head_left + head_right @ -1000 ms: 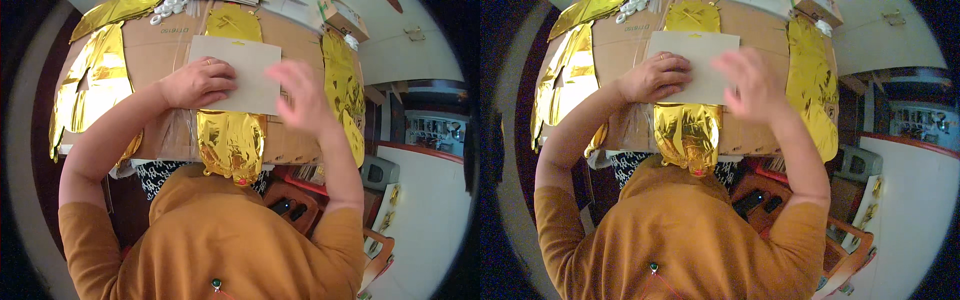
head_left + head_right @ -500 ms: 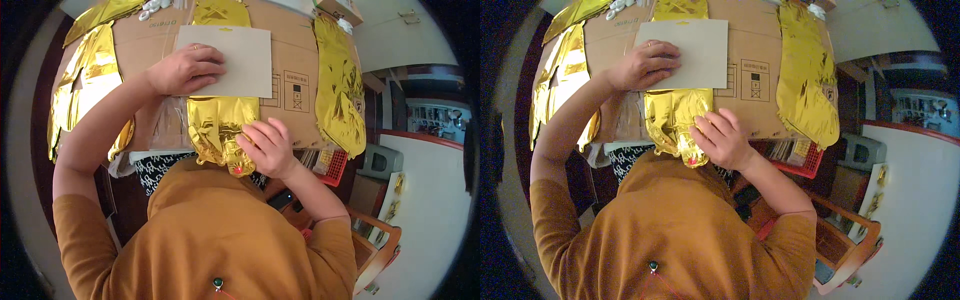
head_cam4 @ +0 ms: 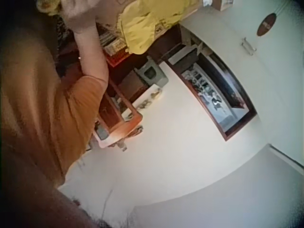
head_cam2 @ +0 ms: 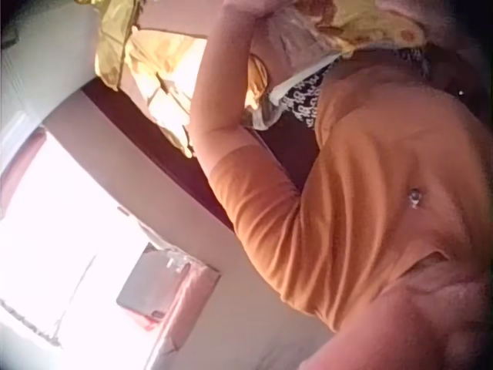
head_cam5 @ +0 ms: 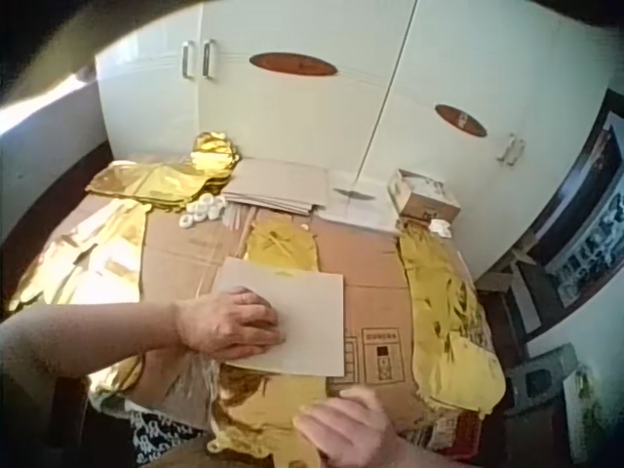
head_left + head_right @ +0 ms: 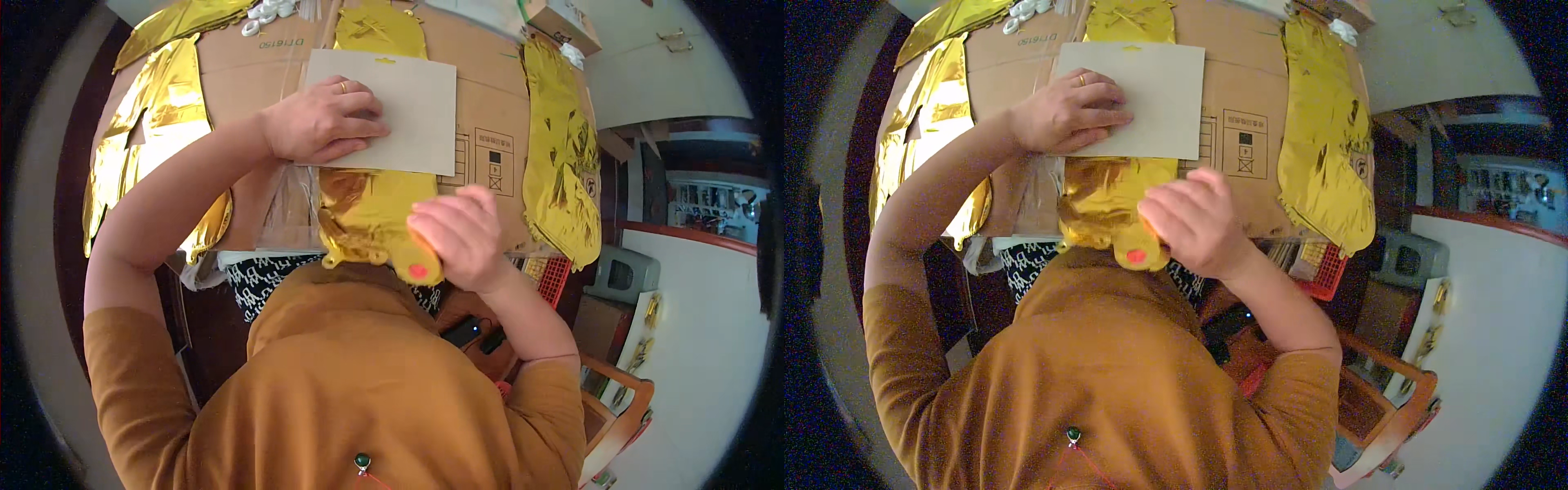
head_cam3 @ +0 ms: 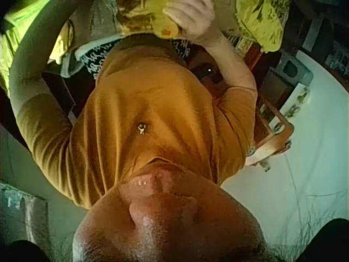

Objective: Folding and organizing gold foil balloons on a cardboard surface.

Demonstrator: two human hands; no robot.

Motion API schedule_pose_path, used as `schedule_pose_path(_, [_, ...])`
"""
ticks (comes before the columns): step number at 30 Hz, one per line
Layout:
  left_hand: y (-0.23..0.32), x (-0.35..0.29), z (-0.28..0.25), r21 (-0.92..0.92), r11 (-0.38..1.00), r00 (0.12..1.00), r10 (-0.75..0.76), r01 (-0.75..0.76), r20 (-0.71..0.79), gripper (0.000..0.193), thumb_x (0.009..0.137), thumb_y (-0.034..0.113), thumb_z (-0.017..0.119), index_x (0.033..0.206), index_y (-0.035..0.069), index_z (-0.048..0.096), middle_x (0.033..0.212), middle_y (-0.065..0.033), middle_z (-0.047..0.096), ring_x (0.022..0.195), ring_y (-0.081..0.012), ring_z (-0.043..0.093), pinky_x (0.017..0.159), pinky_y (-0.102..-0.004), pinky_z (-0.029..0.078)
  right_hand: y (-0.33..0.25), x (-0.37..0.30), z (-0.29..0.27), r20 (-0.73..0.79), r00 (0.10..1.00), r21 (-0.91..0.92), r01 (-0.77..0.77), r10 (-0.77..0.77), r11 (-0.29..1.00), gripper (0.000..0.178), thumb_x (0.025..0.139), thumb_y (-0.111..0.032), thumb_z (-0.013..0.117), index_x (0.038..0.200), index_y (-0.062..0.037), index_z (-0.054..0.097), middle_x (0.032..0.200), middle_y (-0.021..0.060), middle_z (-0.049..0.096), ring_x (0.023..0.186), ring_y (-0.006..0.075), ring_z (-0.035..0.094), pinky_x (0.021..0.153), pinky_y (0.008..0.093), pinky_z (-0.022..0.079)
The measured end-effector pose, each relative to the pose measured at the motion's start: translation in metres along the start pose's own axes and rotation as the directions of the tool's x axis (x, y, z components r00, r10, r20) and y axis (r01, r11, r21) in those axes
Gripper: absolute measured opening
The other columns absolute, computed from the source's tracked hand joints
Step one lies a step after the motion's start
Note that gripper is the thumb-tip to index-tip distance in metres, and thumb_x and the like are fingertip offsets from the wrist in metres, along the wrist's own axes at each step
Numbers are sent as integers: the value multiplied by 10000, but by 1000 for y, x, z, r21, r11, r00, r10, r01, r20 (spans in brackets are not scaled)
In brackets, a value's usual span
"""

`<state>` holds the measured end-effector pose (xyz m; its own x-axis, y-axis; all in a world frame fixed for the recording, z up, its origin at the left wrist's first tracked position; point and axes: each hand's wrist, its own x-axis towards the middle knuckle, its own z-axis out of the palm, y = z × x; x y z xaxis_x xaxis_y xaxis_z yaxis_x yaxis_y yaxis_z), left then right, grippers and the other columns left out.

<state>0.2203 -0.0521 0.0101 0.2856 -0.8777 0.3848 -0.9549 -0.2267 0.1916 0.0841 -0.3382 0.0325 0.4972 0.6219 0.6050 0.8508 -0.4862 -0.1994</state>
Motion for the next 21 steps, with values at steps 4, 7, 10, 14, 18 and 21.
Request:
schedule_pose_path(4, [-2,-5,2,-6,999,999,-32,32,13,345,874,184,716,1209,103,692,1233,-118,610,1183,-320,564,1043,-453,438,32,42,-17,116,986,101,-133,121,986,173,913,-166,701,1036,-45,710,963,81,746,854,199,699,841,371,498])
schedule_pose_path(7, [-15,-17,11,-72,988,988,-134,140,77,385,840,163,727,1215,82,686,1357,-156,581,1232,-361,540,1110,-470,405,60,69,-4,252,775,216,-629,580,746,199,863,-220,709,956,-45,727,829,96,716,772,242,664,737,395,511])
schedule_pose_path(10, [-7,-9,9,-239,960,985,-163,148,-48,443,779,132,737,1212,53,683,1431,-190,544,1280,-392,511,1156,-469,374,119,72,24,451,693,362,-718,562,595,307,872,-289,745,898,17,732,694,78,667,621,118,567,603,312,472])
schedule_pose_path(14, [-22,-21,14,-120,984,989,-122,132,87,520,756,-7,629,1272,46,607,1251,-194,628,1244,-418,533,1101,-469,422,126,97,21,625,516,259,-845,586,467,304,857,-277,764,861,23,710,694,50,650,619,104,557,598,297,469])
schedule_pose_path(18, [-15,-18,12,-313,918,963,-268,245,-32,433,764,-79,545,1183,29,569,1085,-180,625,1114,-416,581,958,-476,487,137,92,32,635,516,220,-835,576,505,289,864,-270,787,876,7,705,752,23,662,642,91,556,601,283,464])
schedule_pose_path(21, [-11,-19,7,-393,847,904,-419,356,-82,353,762,-89,531,1097,19,551,1008,-168,596,1001,-405,590,876,-467,489,139,96,38,634,492,100,-817,597,568,274,858,-249,784,912,10,711,777,27,675,667,96,570,627,298,476])
